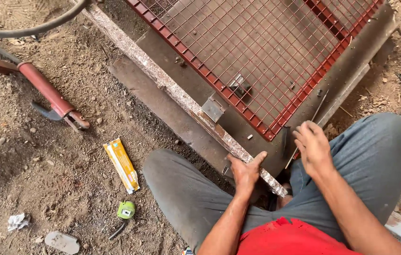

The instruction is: Grinding and welding a metal mesh frame in an outdoor workshop.

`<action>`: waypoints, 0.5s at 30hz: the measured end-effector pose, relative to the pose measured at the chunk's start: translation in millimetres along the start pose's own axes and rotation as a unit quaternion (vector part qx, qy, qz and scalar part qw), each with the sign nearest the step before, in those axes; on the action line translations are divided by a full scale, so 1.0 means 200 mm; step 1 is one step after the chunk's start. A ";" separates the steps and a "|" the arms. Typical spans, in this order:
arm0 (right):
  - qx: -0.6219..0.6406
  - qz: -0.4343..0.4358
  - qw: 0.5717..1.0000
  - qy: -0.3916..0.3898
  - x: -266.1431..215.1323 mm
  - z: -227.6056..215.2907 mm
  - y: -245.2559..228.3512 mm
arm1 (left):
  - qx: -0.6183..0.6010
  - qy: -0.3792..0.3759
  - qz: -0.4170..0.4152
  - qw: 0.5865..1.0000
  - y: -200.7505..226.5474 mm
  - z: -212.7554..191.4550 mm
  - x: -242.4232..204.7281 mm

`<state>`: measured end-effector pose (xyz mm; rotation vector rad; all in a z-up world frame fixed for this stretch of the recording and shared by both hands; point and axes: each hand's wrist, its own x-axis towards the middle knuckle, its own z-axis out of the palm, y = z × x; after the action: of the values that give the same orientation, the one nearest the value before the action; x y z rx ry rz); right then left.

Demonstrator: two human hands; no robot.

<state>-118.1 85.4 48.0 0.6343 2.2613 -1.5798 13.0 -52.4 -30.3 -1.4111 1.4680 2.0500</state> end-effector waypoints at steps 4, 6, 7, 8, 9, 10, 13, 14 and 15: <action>0.128 0.139 0.979 -0.076 0.13 0.04 -0.01 | 0.059 -0.007 -0.037 0.998 -0.08 0.01 0.04; 0.136 0.142 0.974 -0.116 0.08 0.09 -0.06 | 0.053 -0.003 -0.032 0.998 -0.07 0.00 0.01; 0.146 0.143 0.967 -0.152 0.06 0.12 -0.08 | 0.049 -0.003 -0.024 0.999 -0.05 0.00 0.01; 0.146 0.140 0.967 -0.153 0.06 0.12 -0.09 | 0.047 -0.003 -0.021 0.999 -0.02 -0.01 0.01; 0.148 0.138 0.966 -0.159 0.06 0.13 -0.09 | 0.036 0.001 -0.015 0.999 0.01 -0.02 0.00; 0.149 0.136 0.966 -0.164 0.06 0.13 -0.09 | 0.024 0.004 -0.010 1.000 0.04 -0.03 -0.01; 0.157 0.129 0.964 -0.171 0.04 0.14 -0.10 | 0.024 0.004 -0.025 0.999 0.01 -0.02 0.00; 0.157 0.129 0.964 -0.172 0.04 0.14 -0.10 | 0.024 0.004 -0.026 0.999 0.01 -0.02 0.00; 0.158 0.124 0.964 -0.172 0.04 0.14 -0.09 | 0.036 0.005 -0.031 0.999 0.02 -0.02 0.01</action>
<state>-135.4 55.6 49.4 0.6339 1.6301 -1.7748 12.4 -58.1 -29.3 -1.4215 1.4679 1.9366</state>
